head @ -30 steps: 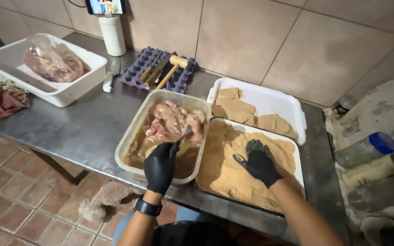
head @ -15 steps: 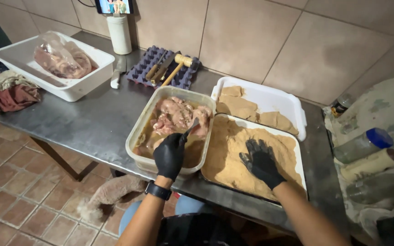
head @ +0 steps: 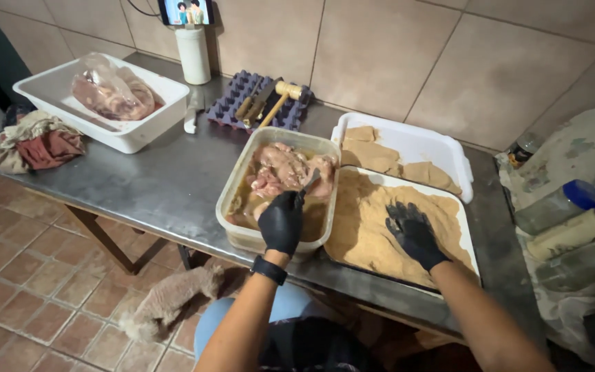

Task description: Breading marinated chicken fillets by coating them in breadcrumbs and placing them in a tray.

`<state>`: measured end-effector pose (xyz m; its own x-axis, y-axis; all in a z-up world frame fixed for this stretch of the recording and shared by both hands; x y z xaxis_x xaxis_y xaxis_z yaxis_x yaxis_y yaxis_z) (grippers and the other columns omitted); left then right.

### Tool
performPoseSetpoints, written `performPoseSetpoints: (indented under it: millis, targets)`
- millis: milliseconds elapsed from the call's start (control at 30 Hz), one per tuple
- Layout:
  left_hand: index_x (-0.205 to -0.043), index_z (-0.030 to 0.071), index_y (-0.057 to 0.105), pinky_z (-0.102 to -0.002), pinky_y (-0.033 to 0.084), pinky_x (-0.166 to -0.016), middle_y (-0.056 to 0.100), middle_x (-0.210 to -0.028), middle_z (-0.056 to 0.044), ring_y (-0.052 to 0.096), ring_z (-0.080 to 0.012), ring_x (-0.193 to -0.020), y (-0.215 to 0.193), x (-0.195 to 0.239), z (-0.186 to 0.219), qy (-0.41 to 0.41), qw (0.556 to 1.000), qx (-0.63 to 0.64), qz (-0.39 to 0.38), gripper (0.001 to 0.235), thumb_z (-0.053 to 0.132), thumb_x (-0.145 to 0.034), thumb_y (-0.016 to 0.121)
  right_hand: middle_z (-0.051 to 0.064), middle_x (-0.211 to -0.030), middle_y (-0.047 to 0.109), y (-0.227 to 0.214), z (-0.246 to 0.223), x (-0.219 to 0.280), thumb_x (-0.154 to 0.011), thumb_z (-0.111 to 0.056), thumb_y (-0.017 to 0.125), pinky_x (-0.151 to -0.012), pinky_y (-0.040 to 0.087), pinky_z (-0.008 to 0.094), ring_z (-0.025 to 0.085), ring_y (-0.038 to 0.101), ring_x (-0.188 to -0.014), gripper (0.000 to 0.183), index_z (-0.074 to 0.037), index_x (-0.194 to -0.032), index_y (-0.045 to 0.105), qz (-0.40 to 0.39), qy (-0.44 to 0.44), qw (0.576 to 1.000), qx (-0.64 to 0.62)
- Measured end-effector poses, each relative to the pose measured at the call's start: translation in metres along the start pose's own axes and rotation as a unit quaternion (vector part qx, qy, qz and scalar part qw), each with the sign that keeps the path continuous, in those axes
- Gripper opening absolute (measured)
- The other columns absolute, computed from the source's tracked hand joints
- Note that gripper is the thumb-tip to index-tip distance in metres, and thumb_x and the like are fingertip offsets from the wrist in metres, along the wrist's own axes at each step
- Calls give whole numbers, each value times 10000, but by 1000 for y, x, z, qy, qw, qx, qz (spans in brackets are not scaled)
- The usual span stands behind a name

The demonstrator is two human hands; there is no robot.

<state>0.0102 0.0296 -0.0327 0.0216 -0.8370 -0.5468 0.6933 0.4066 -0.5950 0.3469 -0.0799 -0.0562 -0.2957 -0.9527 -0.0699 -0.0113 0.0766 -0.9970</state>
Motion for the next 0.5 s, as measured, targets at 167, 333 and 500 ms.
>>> performPoseSetpoints:
  millis: [167, 333, 500]
  targets:
    - [-876, 310, 675, -314, 502, -919, 744, -753, 67, 750, -167, -812, -6, 0, 7, -18, 1000, 11, -21, 218, 475, -996, 599, 18, -1622, 462, 16, 11, -10, -1062, -582, 408, -1234, 305, 546, 297, 369, -1534, 543, -372, -1560, 456, 16, -10, 1000, 13]
    - [-901, 315, 672, -328, 526, -918, 741, -761, 65, 756, -162, -831, -2, 2, 5, -30, 998, 12, -55, 283, 538, -1021, 546, 51, -1567, 530, 28, 18, -14, -1042, -559, 465, -1191, 382, 548, 331, 437, -1493, 533, -371, -1540, 488, 41, -29, 999, 21]
    - [-917, 290, 684, -377, 579, -839, 746, -778, 26, 759, -213, -846, -14, -2, 12, -51, 994, 40, -90, 308, 545, -1016, 544, 69, -1506, 587, 32, 23, -16, -1032, -538, 500, -1140, 452, 537, 344, 506, -1443, 504, -356, -1501, 535, 69, -45, 995, 56]
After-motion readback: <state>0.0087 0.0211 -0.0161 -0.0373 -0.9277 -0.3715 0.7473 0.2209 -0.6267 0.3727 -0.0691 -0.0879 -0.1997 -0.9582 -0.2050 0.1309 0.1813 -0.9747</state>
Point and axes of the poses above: each hand's wrist, its own x-axis away from the middle knuckle, its own y-axis out of the palm, z = x × y, the point moved 1 cm from there along -x, towards the middle knuckle
